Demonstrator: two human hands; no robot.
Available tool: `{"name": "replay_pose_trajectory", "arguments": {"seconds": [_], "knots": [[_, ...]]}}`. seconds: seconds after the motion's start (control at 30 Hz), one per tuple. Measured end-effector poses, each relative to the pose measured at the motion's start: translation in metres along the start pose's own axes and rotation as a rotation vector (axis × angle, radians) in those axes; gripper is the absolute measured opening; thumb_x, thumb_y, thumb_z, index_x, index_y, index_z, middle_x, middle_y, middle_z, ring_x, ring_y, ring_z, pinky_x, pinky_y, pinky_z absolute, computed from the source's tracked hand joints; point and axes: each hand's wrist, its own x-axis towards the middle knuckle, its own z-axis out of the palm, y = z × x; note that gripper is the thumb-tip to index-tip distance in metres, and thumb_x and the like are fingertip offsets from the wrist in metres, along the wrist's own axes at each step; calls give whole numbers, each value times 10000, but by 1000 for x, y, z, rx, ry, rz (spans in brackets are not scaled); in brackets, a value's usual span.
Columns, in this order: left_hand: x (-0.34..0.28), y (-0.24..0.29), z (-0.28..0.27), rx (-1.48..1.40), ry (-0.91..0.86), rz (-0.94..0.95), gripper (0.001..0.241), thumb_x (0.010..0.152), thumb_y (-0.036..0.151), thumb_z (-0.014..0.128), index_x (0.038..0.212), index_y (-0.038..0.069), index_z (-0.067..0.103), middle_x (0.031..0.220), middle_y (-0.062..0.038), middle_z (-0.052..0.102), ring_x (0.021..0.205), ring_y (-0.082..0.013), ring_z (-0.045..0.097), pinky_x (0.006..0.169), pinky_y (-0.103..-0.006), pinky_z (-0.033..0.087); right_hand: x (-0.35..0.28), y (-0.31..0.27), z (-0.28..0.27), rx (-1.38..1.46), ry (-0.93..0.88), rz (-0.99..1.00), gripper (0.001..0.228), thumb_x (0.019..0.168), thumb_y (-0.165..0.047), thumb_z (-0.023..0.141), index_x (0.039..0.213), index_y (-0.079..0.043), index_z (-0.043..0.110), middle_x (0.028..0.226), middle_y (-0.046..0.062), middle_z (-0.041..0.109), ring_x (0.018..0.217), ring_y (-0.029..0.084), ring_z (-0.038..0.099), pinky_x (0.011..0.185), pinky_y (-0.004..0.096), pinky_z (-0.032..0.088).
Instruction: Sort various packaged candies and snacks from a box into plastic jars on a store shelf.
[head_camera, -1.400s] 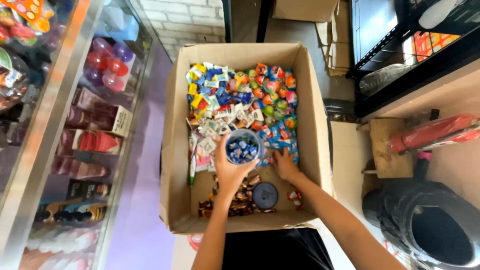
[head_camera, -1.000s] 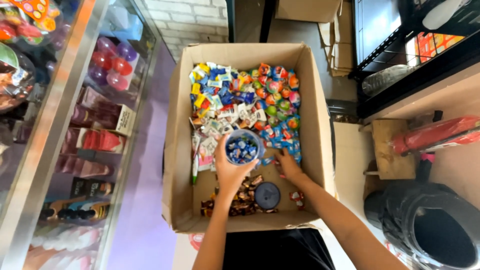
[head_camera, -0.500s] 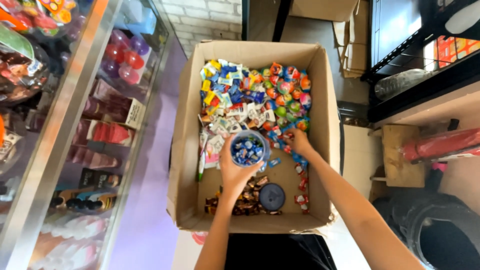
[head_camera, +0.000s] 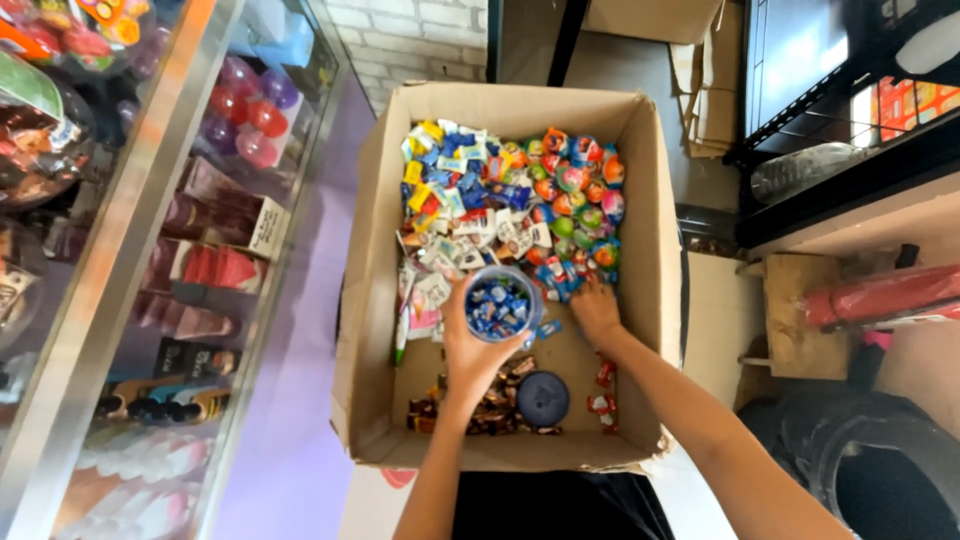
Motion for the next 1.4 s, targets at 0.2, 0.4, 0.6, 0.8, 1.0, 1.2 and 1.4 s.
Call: {"name": "replay_pose_trajectory", "arguments": {"seconds": [0.2, 0.4, 0.6, 0.8, 1.0, 1.2, 1.4], "knots": [[0, 3, 1, 13, -5, 26, 959, 612, 166, 971, 1438, 78, 494, 1358, -151, 597, 1269, -317, 579, 1107, -441, 454, 14, 16, 98, 382, 20, 33, 148, 890, -109, 626, 996, -61, 718, 998, 198, 725, 963, 397, 714, 808, 520, 582], [-1, -7, 4, 37, -6, 44, 971, 603, 171, 972, 1438, 86, 484, 1370, -152, 589, 1282, -328, 566, 1108, -452, 447, 19, 46, -63, 752, -128, 287, 377, 772, -123, 713, 1146, -77, 712, 998, 237, 746, 983, 403, 722, 888, 499, 578], [-3, -9, 5, 45, -16, 25, 999, 580, 169, 972, 1444, 87, 476, 1383, -160, 580, 1308, -344, 556, 1129, -466, 431, -1, 56, -232, 944, 75, 15, 320, 797, -45, 722, 1116, -64, 737, 973, 183, 773, 883, 299, 770, 796, 396, 601], [-4, -15, 7, 48, -29, 10, 1013, 584, 187, 977, 1454, 76, 470, 1387, -179, 571, 1325, -367, 535, 1133, -474, 414, -37, 1, -355, 1250, 100, -317, 190, 823, -49, 767, 1011, -49, 743, 960, 123, 742, 843, 281, 740, 735, 362, 589], [-6, -15, 8, 34, -26, 3, 1010, 583, 207, 978, 1451, 76, 478, 1387, -183, 577, 1310, -357, 555, 1133, -472, 421, -28, -33, -328, 490, 431, -578, 136, 733, -33, 730, 855, -24, 671, 938, 140, 662, 917, 350, 678, 769, 446, 554], [-5, -20, 9, 26, -10, 42, 1011, 584, 204, 982, 1449, 78, 474, 1388, -174, 570, 1319, -362, 541, 1135, -478, 415, -17, -11, -325, 1039, 390, -247, 117, 865, -135, 706, 875, -19, 701, 807, 151, 656, 700, 344, 674, 635, 443, 546], [-4, -12, 4, 19, -33, 18, 993, 603, 173, 974, 1459, 94, 477, 1407, -163, 561, 1330, -351, 541, 1136, -474, 431, 22, 54, -182, 641, -205, 160, 237, 952, -270, 705, 949, -37, 750, 957, 232, 719, 928, 418, 711, 814, 512, 561]]}}
